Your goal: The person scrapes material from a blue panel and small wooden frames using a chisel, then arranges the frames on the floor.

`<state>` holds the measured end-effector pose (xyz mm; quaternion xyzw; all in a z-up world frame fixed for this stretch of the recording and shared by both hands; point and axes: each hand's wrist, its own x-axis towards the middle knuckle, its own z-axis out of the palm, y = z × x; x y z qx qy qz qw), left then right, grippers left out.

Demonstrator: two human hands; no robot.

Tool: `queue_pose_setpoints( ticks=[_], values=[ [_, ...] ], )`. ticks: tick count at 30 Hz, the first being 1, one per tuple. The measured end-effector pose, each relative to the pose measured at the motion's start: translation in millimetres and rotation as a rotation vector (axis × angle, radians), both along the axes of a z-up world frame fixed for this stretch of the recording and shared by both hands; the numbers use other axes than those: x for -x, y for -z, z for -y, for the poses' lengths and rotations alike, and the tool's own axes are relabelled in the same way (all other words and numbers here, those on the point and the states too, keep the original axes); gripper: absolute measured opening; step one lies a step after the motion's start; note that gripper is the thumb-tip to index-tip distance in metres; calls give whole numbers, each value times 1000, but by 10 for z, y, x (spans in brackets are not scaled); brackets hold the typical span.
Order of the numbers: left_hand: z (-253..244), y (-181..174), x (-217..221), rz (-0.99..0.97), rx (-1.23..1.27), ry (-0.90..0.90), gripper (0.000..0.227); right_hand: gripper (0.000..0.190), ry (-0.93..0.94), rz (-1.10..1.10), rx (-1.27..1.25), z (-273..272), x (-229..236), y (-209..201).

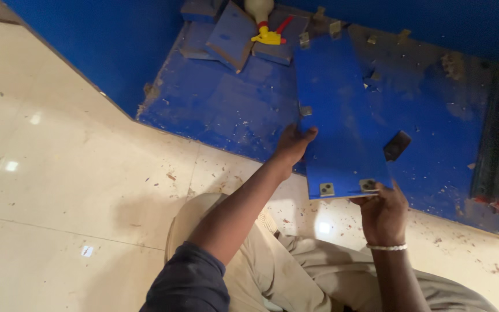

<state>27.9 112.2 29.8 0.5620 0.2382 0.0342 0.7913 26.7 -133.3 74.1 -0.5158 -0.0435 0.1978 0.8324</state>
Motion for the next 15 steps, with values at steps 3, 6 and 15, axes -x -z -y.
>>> queue_pose_setpoints(
  ticks=[3, 6, 15],
  values=[
    [60, -147, 7, -159, 184, 131, 60, 37, 100, 304, 233, -37, 159, -108],
    [190, -181, 87, -27, 402, 191, 68, 46, 132, 463, 433, -40, 252, -139],
    [326, -251, 179, 157, 488, 166, 88, 88, -70, 1013, 713, -363, 513, -691]
  ],
)
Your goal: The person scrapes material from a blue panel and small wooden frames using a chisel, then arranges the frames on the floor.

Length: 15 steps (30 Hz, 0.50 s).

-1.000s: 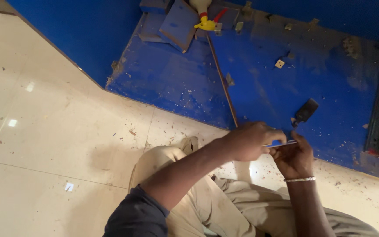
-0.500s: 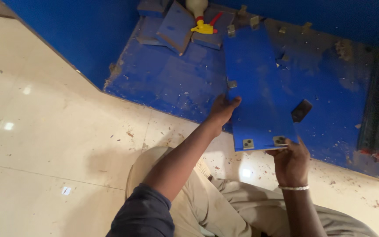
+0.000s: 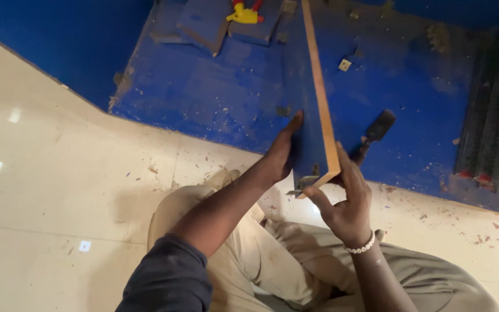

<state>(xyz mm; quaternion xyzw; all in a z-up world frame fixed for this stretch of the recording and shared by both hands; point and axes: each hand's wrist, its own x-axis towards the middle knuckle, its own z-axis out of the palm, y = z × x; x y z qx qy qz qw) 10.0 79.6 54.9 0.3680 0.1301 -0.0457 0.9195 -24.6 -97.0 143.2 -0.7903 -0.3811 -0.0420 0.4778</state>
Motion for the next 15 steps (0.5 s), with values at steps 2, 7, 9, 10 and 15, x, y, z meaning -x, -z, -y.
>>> queue_pose_setpoints(
  ticks=[2, 7, 9, 10, 15],
  values=[
    [-6, 10, -22, -41, 21, -7, 87, 97, -10, 0, 1, -60, 33, -65],
    [0, 73, 8, 24, 115, -22, 87, 99, -9, 25, 24, -133, 91, -53],
    [0, 67, -8, -11, 134, -24, 86, 95, -14, 43, 21, -146, 86, -22],
    [2, 60, -16, -28, 145, -26, 85, 92, -15, 68, 24, -153, 86, -5],
    [33, 51, 7, 11, 185, -25, 77, 88, 2, 149, 32, -137, 60, 47]
  ],
)
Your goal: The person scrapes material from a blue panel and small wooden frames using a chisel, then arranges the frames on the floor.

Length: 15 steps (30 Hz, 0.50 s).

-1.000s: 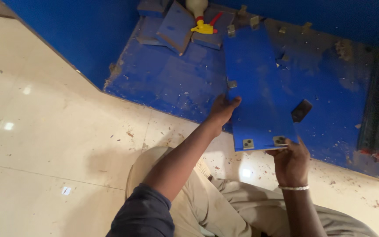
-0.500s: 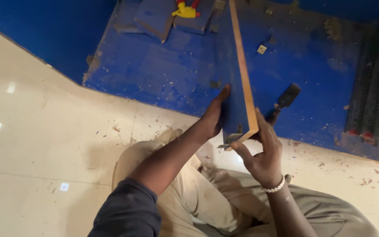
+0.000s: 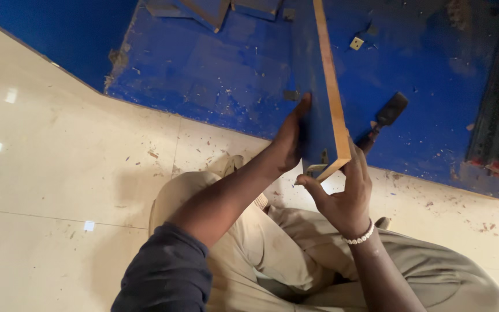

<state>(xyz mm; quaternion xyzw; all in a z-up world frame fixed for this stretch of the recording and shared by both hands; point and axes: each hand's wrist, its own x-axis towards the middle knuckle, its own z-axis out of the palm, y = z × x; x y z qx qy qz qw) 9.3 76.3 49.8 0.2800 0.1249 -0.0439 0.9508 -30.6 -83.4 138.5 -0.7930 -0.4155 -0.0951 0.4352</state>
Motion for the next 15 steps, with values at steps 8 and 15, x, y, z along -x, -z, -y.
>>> queue_pose_setpoints(
  ticks=[8, 15],
  values=[
    [110, 450, -51, 189, 271, -15, 62, 79, 16, 16, 38, 13, 16, -21],
    [281, 1034, 50, 360, 49, -186, 43, 65, -21, 91, 135, -40, 71, -34]
  ],
)
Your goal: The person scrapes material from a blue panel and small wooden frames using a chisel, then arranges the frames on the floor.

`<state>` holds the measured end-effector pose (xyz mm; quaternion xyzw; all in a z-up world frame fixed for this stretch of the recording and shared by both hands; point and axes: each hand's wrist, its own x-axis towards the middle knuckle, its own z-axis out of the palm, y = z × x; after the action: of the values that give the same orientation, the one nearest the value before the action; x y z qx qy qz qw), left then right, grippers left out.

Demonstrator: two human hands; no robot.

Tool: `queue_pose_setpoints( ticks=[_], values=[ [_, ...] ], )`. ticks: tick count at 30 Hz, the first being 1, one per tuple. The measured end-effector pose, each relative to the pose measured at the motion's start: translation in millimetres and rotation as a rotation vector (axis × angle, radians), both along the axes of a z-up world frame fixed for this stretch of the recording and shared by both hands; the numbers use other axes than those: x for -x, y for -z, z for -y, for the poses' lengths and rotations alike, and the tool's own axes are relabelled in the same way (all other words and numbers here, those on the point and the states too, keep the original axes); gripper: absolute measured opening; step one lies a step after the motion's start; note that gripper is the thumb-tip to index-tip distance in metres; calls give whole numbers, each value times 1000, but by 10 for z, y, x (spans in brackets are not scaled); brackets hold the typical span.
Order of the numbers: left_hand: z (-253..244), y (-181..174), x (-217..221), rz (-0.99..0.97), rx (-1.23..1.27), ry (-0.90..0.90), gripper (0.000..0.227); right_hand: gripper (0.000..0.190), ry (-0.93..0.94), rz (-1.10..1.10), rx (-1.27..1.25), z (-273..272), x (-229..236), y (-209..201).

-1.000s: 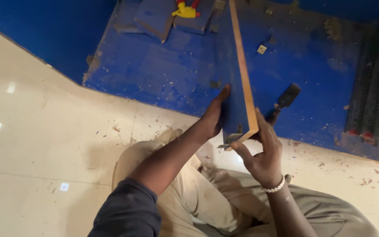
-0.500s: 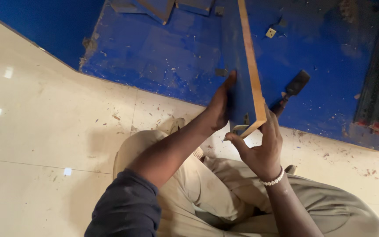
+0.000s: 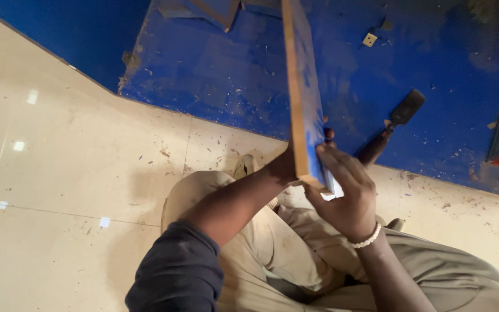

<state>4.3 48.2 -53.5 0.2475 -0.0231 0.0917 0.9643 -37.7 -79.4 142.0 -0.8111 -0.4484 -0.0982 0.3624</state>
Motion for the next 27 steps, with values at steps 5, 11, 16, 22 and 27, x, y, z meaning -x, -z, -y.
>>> queue_pose_setpoints(
  ticks=[5, 11, 16, 22, 27],
  values=[
    [22, 141, 156, 146, 527, 329, 48, 56, 44, 41, 28, -64, 45, 16],
    [49, 299, -58, 52, 337, 197, 48, 57, 60, 11, 93, -8, -4, -13],
    [-40, -437, -256, -724, -234, 33, 67, 32, 175, -334, 145, 167, -103, 152],
    [-146, -947, -143, -808, -344, -20, 43, 24, 131, -701, -318, 437, -252, 513],
    [-254, -924, -149, -659, -411, -3, 29, 14, 75, -999, -644, 521, -331, 682]
  ],
)
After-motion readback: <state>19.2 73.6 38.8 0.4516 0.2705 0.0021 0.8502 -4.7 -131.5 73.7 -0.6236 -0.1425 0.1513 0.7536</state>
